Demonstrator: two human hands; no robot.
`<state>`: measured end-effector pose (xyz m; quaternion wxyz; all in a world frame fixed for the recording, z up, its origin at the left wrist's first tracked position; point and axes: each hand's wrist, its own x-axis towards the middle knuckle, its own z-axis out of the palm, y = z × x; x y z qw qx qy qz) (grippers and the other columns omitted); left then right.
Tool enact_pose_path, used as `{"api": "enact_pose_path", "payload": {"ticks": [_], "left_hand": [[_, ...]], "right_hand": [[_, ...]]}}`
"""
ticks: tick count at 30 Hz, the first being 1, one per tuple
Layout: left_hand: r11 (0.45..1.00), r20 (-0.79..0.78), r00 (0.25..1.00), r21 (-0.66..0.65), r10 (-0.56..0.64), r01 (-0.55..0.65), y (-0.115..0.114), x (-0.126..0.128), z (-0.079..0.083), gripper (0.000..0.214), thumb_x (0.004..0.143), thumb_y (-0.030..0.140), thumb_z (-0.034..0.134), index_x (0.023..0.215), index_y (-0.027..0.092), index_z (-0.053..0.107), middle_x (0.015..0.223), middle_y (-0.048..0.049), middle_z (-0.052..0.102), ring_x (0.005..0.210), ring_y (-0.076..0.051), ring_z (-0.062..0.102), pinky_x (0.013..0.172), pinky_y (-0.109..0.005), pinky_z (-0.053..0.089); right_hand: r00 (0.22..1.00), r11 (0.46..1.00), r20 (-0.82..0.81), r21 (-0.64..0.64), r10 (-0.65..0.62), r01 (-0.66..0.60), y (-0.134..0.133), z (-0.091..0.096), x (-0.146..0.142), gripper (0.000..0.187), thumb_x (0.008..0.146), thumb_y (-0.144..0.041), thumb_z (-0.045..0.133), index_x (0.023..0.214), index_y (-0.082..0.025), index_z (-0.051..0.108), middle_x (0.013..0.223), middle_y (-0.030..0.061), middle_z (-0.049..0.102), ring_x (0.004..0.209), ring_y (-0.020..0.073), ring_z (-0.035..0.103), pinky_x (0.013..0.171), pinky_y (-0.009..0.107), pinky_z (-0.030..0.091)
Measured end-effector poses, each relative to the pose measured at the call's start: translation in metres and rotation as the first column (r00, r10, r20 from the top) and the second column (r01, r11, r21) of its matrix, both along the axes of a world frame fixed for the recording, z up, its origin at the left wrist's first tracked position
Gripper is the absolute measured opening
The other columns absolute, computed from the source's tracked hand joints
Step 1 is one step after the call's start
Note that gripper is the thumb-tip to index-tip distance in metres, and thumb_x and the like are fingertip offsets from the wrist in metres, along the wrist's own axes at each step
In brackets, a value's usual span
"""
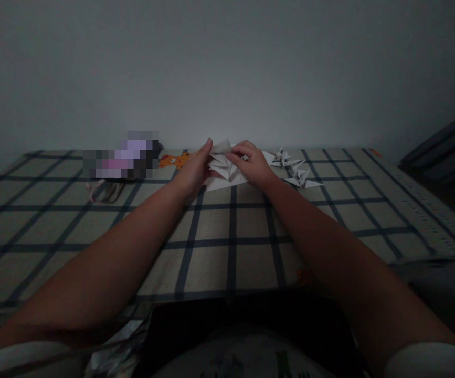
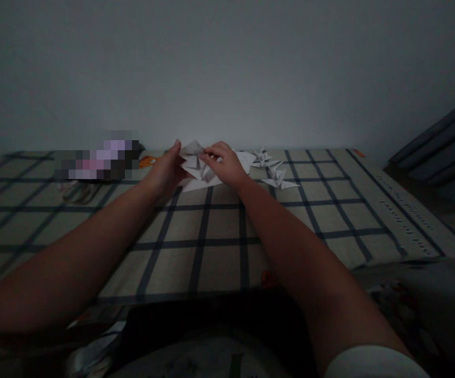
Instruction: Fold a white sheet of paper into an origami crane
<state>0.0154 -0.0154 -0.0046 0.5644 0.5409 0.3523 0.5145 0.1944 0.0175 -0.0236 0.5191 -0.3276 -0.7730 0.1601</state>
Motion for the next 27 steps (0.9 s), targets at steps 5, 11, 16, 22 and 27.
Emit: {"api": "enact_pose_path", "payload": {"ticks": [5, 11, 16, 22, 27], "left_hand": [[1.000, 0.003, 1.000, 0.012, 0.025, -0.025, -0.0002, -0.0006, 0.0017, 0.052, 0.087, 0.068, 0.059, 0.096, 0.018, 0.070, 0.089, -0.0069, 0.075, 0.085, -0.022, 0.072, 0.074, -0.033, 0.058], [1.000, -0.014, 1.000, 0.008, 0.011, -0.011, -0.0050, -0.0004, 0.0000, 0.017, 0.065, 0.022, 0.070, 0.082, 0.017, 0.069, 0.078, -0.0019, 0.067, 0.073, -0.017, 0.063, 0.069, -0.030, 0.053], [0.998, -0.039, 0.997, 0.010, 0.059, -0.059, -0.0032, 0.0005, -0.0025, 0.014, 0.063, 0.018, 0.064, 0.076, 0.018, 0.069, 0.073, -0.0014, 0.065, 0.067, -0.016, 0.059, 0.066, -0.028, 0.049], [0.998, -0.063, 0.996, 0.008, 0.070, -0.070, -0.0020, 0.0004, -0.0017, 0.014, 0.064, 0.022, 0.072, 0.076, 0.016, 0.070, 0.074, -0.0021, 0.069, 0.066, -0.015, 0.061, 0.064, -0.027, 0.047], [1.000, -0.047, 0.999, 0.019, 0.019, -0.018, -0.0025, -0.0001, -0.0003, 0.016, 0.062, 0.018, 0.072, 0.078, 0.015, 0.072, 0.071, -0.0001, 0.067, 0.061, -0.011, 0.058, 0.061, -0.024, 0.044]], "right_hand": [[0.999, 0.997, 0.020, -0.067, 0.043, -0.041, 0.0005, 0.0000, -0.0010, 0.036, 0.092, -0.054, 0.065, 0.103, -0.022, 0.076, 0.102, 0.0064, 0.067, 0.098, 0.0182, 0.060, 0.094, 0.036, 0.049], [0.999, 0.995, 0.042, -0.096, 0.014, -0.010, -0.0051, 0.0067, -0.0009, 0.035, 0.093, -0.055, 0.063, 0.084, -0.021, 0.072, 0.089, 0.0049, 0.064, 0.092, 0.0187, 0.058, 0.091, 0.035, 0.048], [0.998, 0.979, 0.020, -0.196, 0.059, -0.054, -0.0057, 0.0067, -0.0012, 0.032, 0.091, -0.051, 0.067, 0.089, -0.020, 0.074, 0.092, 0.0049, 0.065, 0.092, 0.0180, 0.059, 0.089, 0.034, 0.047], [0.994, 0.969, 0.030, -0.225, 0.108, -0.099, -0.0061, 0.0075, 0.0020, 0.030, 0.093, -0.046, 0.065, 0.085, -0.019, 0.075, 0.092, 0.0049, 0.067, 0.089, 0.0176, 0.060, 0.090, 0.035, 0.048], [0.998, 0.981, 0.017, -0.189, 0.058, -0.054, -0.0061, 0.0071, 0.0004, 0.019, 0.089, -0.037, 0.071, 0.084, -0.019, 0.076, 0.090, 0.0043, 0.068, 0.089, 0.0173, 0.060, 0.089, 0.035, 0.047]]}}
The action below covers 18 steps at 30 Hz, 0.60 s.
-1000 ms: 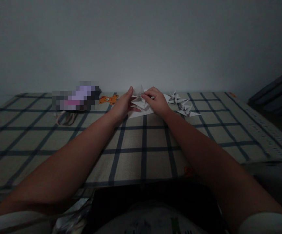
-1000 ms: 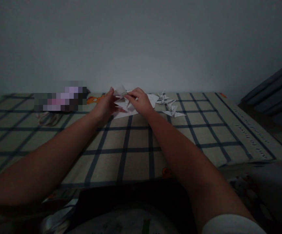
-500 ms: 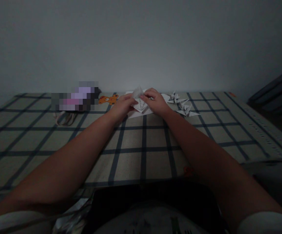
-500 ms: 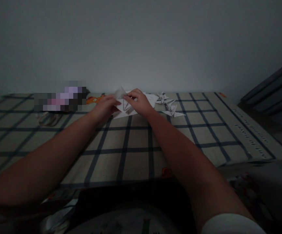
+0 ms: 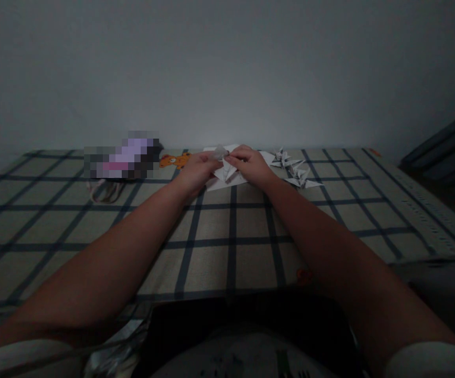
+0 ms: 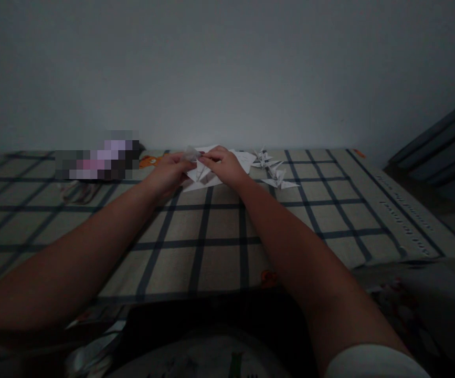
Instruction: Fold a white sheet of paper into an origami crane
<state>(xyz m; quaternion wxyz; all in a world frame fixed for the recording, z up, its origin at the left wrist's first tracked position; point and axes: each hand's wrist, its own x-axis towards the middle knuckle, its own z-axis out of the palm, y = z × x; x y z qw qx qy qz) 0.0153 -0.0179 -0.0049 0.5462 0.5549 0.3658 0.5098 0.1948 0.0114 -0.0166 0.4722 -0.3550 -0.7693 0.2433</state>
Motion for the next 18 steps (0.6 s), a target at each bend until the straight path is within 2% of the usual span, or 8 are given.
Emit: {"api": "enact_pose_path", "payload": {"ticks": [5, 9, 11, 15, 18], "left_hand": [[1.000, 0.014, 1.000, -0.014, -0.019, 0.019, 0.0009, 0.0008, -0.0001, 0.017, 0.064, 0.019, 0.073, 0.080, 0.015, 0.073, 0.075, -0.0021, 0.069, 0.066, -0.013, 0.060, 0.065, -0.025, 0.046], [0.998, 0.036, 0.999, -0.048, 0.031, -0.030, 0.0000, 0.0025, -0.0009, 0.011, 0.068, 0.022, 0.073, 0.075, 0.015, 0.071, 0.076, -0.0036, 0.068, 0.068, -0.015, 0.061, 0.069, -0.029, 0.049], [0.998, 0.024, 0.999, -0.051, 0.045, -0.044, 0.0002, 0.0025, -0.0015, 0.013, 0.070, 0.024, 0.075, 0.078, 0.015, 0.071, 0.078, -0.0038, 0.069, 0.069, -0.015, 0.062, 0.072, -0.029, 0.050], [0.999, 0.034, 0.999, -0.051, 0.020, -0.018, 0.0012, 0.0006, -0.0017, 0.023, 0.070, 0.022, 0.077, 0.092, 0.015, 0.075, 0.085, -0.0043, 0.072, 0.074, -0.015, 0.065, 0.076, -0.030, 0.052], [0.999, 0.049, 0.999, -0.045, 0.013, -0.010, 0.0015, -0.0002, -0.0023, 0.026, 0.071, 0.022, 0.079, 0.096, 0.016, 0.076, 0.089, -0.0039, 0.074, 0.075, -0.014, 0.066, 0.075, -0.028, 0.053]], "right_hand": [[1.000, 1.000, -0.019, 0.020, -0.007, 0.007, -0.0016, 0.0000, -0.0026, 0.018, 0.091, -0.034, 0.068, 0.081, -0.020, 0.073, 0.091, 0.0043, 0.067, 0.089, 0.0169, 0.060, 0.089, 0.035, 0.048], [1.000, 1.000, -0.007, 0.018, -0.002, 0.002, -0.0013, -0.0002, -0.0033, 0.017, 0.091, -0.031, 0.067, 0.080, -0.020, 0.073, 0.090, 0.0045, 0.068, 0.090, 0.0170, 0.061, 0.090, 0.035, 0.049], [1.000, 1.000, -0.019, -0.024, 0.001, -0.001, -0.0003, -0.0015, -0.0041, 0.015, 0.089, -0.032, 0.069, 0.082, -0.020, 0.075, 0.091, 0.0050, 0.071, 0.091, 0.0174, 0.062, 0.090, 0.035, 0.050], [0.989, 0.982, -0.143, -0.180, 0.026, -0.052, -0.0009, -0.0029, -0.0057, 0.018, 0.085, -0.034, 0.072, 0.094, -0.020, 0.077, 0.099, 0.0056, 0.075, 0.087, 0.0164, 0.065, 0.082, 0.033, 0.053], [0.986, 0.976, -0.168, -0.214, 0.009, -0.045, -0.0042, 0.0002, -0.0049, 0.018, 0.083, -0.034, 0.074, 0.090, -0.018, 0.077, 0.091, 0.0050, 0.076, 0.080, 0.0159, 0.065, 0.078, 0.032, 0.053]]}}
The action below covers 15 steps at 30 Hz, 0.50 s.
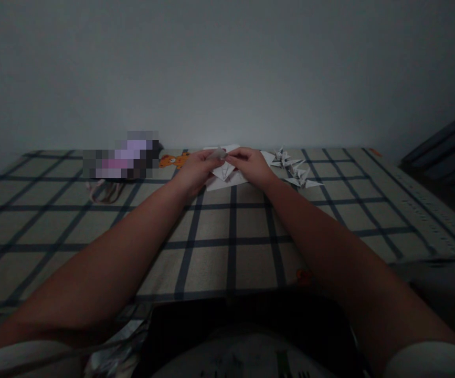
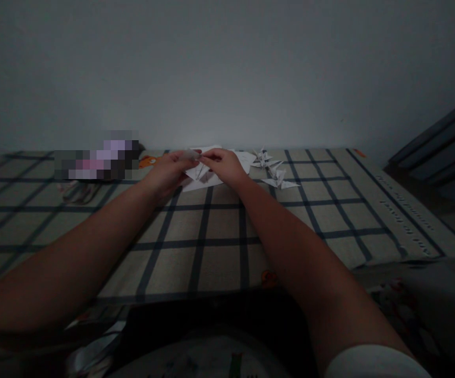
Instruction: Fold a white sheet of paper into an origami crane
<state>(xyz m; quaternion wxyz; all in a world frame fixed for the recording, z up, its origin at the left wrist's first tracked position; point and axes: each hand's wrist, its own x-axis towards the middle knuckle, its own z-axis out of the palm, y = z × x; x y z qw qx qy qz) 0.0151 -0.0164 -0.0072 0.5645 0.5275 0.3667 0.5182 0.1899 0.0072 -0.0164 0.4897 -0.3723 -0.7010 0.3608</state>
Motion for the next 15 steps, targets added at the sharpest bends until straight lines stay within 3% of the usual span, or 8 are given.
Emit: {"api": "enact_pose_path", "payload": {"ticks": [4, 7, 11, 15], "left_hand": [[1.000, 0.002, 1.000, -0.008, 0.000, 0.000, 0.000, 0.001, 0.001, 0.025, 0.070, 0.021, 0.079, 0.094, 0.016, 0.076, 0.088, -0.0032, 0.075, 0.073, -0.013, 0.067, 0.072, -0.025, 0.055], [0.999, 0.073, 0.997, -0.045, 0.013, -0.010, -0.002, 0.002, 0.007, 0.018, 0.075, 0.028, 0.075, 0.088, 0.015, 0.072, 0.086, -0.0049, 0.074, 0.076, -0.016, 0.069, 0.075, -0.028, 0.058], [0.993, 0.134, 0.991, -0.109, -0.028, 0.043, -0.004, 0.001, 0.014, 0.034, 0.090, 0.044, 0.058, 0.098, 0.014, 0.072, 0.095, -0.0106, 0.075, 0.089, -0.021, 0.073, 0.078, -0.033, 0.062], [0.994, 0.144, 0.988, -0.088, -0.055, 0.069, -0.004, 0.001, 0.013, 0.029, 0.089, 0.039, 0.064, 0.101, 0.014, 0.072, 0.101, -0.0111, 0.076, 0.092, -0.022, 0.073, 0.080, -0.034, 0.063]], "right_hand": [[0.998, 0.998, 0.036, 0.048, -0.048, 0.046, -0.001, 0.003, 0.002, 0.014, 0.081, -0.032, 0.074, 0.083, -0.018, 0.076, 0.088, 0.0045, 0.076, 0.083, 0.0172, 0.066, 0.085, 0.034, 0.053], [0.998, 0.999, -0.054, -0.038, -0.037, 0.035, 0.004, -0.001, 0.001, 0.019, 0.080, -0.036, 0.073, 0.086, -0.018, 0.074, 0.088, 0.0033, 0.075, 0.082, 0.0164, 0.066, 0.082, 0.033, 0.055], [0.975, 0.986, -0.220, -0.163, -0.017, -0.020, 0.012, -0.008, 0.000, 0.030, 0.078, -0.045, 0.075, 0.092, -0.019, 0.071, 0.086, 0.0008, 0.071, 0.075, 0.0136, 0.063, 0.071, 0.029, 0.055], [0.963, 0.984, -0.269, -0.171, 0.002, -0.050, 0.010, -0.007, -0.001, 0.034, 0.073, -0.048, 0.078, 0.088, -0.020, 0.068, 0.083, -0.0003, 0.069, 0.073, 0.0124, 0.061, 0.069, 0.027, 0.053]]}}
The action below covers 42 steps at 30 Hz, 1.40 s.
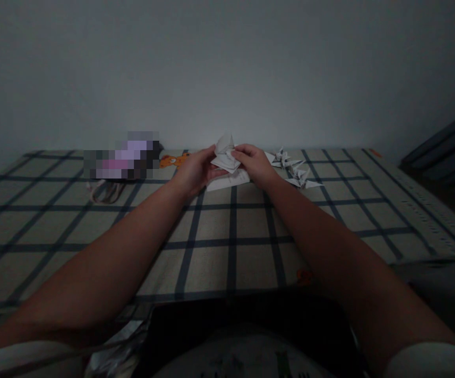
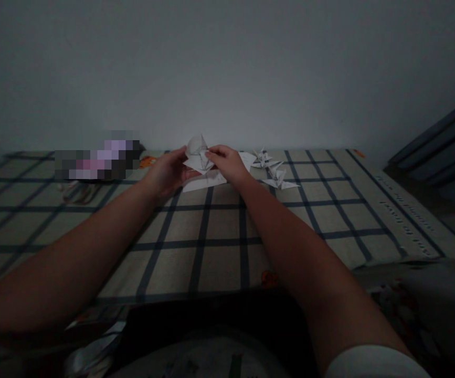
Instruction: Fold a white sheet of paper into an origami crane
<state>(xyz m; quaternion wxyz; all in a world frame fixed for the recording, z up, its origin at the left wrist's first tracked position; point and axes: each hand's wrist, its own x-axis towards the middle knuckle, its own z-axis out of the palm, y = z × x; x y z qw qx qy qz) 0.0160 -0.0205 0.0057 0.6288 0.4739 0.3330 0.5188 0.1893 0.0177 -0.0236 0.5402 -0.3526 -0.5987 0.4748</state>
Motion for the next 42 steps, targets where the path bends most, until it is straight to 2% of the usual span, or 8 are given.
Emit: {"api": "enact_pose_path", "payload": {"ticks": [4, 7, 13, 17, 26, 32, 36, 42], "left_hand": [[0.999, -0.013, 0.999, 0.041, 0.035, -0.034, -0.002, 0.001, -0.002, 0.021, 0.086, 0.032, 0.070, 0.095, 0.014, 0.074, 0.098, -0.0094, 0.076, 0.088, -0.019, 0.072, 0.080, -0.031, 0.062], [0.997, -0.074, 0.997, 0.073, 0.029, -0.023, -0.004, 0.001, -0.003, 0.022, 0.084, 0.036, 0.074, 0.090, 0.015, 0.075, 0.093, -0.0086, 0.076, 0.083, -0.017, 0.071, 0.079, -0.030, 0.060], [0.993, -0.139, 0.989, 0.115, 0.048, -0.032, -0.001, 0.000, -0.007, 0.031, 0.074, 0.044, 0.084, 0.083, 0.015, 0.076, 0.081, -0.0070, 0.076, 0.072, -0.016, 0.068, 0.070, -0.027, 0.054], [0.990, -0.125, 0.990, 0.134, 0.063, -0.046, 0.003, -0.001, -0.010, 0.035, 0.069, 0.044, 0.088, 0.084, 0.015, 0.077, 0.082, -0.0058, 0.076, 0.069, -0.013, 0.065, 0.069, -0.025, 0.052], [0.987, -0.178, 0.979, 0.144, 0.096, -0.071, 0.002, -0.004, -0.009, 0.035, 0.066, 0.042, 0.089, 0.081, 0.014, 0.076, 0.077, -0.0034, 0.072, 0.066, -0.011, 0.060, 0.064, -0.023, 0.045], [0.982, -0.219, 0.965, 0.152, 0.148, -0.116, 0.004, -0.003, -0.010, 0.042, 0.064, 0.049, 0.088, 0.084, 0.014, 0.075, 0.079, -0.0044, 0.072, 0.067, -0.013, 0.060, 0.066, -0.026, 0.047], [0.984, -0.218, 0.968, 0.149, 0.127, -0.095, 0.004, -0.004, -0.011, 0.041, 0.065, 0.048, 0.087, 0.083, 0.014, 0.074, 0.078, -0.0042, 0.071, 0.065, -0.012, 0.059, 0.065, -0.025, 0.045], [0.975, -0.269, 0.946, 0.173, 0.181, -0.138, 0.008, -0.007, -0.014, 0.039, 0.068, 0.047, 0.085, 0.085, 0.014, 0.076, 0.077, -0.0042, 0.071, 0.064, -0.012, 0.059, 0.062, -0.025, 0.045]], "right_hand": [[1.000, 1.000, 0.027, 0.024, 0.001, -0.001, -0.005, 0.005, 0.000, 0.041, 0.073, -0.057, 0.077, 0.086, -0.020, 0.067, 0.080, -0.0004, 0.068, 0.073, 0.0129, 0.060, 0.069, 0.027, 0.052], [0.996, 0.997, 0.081, 0.066, -0.035, 0.030, -0.006, 0.005, 0.001, 0.043, 0.074, -0.060, 0.076, 0.087, -0.020, 0.068, 0.080, -0.0002, 0.068, 0.073, 0.0130, 0.060, 0.069, 0.028, 0.051], [0.995, 0.995, 0.093, 0.099, -0.041, 0.031, -0.007, 0.006, -0.001, 0.037, 0.076, -0.054, 0.077, 0.086, -0.019, 0.070, 0.084, 0.0015, 0.070, 0.079, 0.0146, 0.062, 0.074, 0.029, 0.053], [0.996, 0.994, 0.076, 0.107, -0.041, 0.033, -0.011, 0.009, -0.001, 0.035, 0.074, -0.049, 0.079, 0.086, -0.018, 0.070, 0.083, 0.0014, 0.069, 0.077, 0.0140, 0.061, 0.073, 0.029, 0.052], [0.996, 0.994, 0.094, 0.108, 0.004, -0.015, -0.010, 0.007, -0.002, 0.037, 0.071, -0.051, 0.081, 0.083, -0.020, 0.065, 0.076, -0.0017, 0.065, 0.071, 0.0123, 0.058, 0.067, 0.027, 0.050], [0.976, 0.975, 0.202, 0.219, -0.076, 0.031, -0.011, 0.009, 0.000, 0.021, 0.080, -0.039, 0.075, 0.083, -0.019, 0.069, 0.082, 0.0015, 0.070, 0.078, 0.0149, 0.062, 0.077, 0.031, 0.049], [0.958, 0.963, 0.268, 0.269, -0.105, 0.030, -0.011, 0.010, 0.002, 0.019, 0.084, -0.036, 0.071, 0.085, -0.018, 0.071, 0.086, 0.0041, 0.071, 0.082, 0.0169, 0.062, 0.080, 0.033, 0.048], [0.966, 0.973, 0.250, 0.233, -0.066, 0.007, -0.011, 0.009, 0.001, 0.017, 0.082, -0.035, 0.071, 0.085, -0.018, 0.069, 0.087, 0.0034, 0.070, 0.082, 0.0164, 0.062, 0.080, 0.032, 0.049]]}}
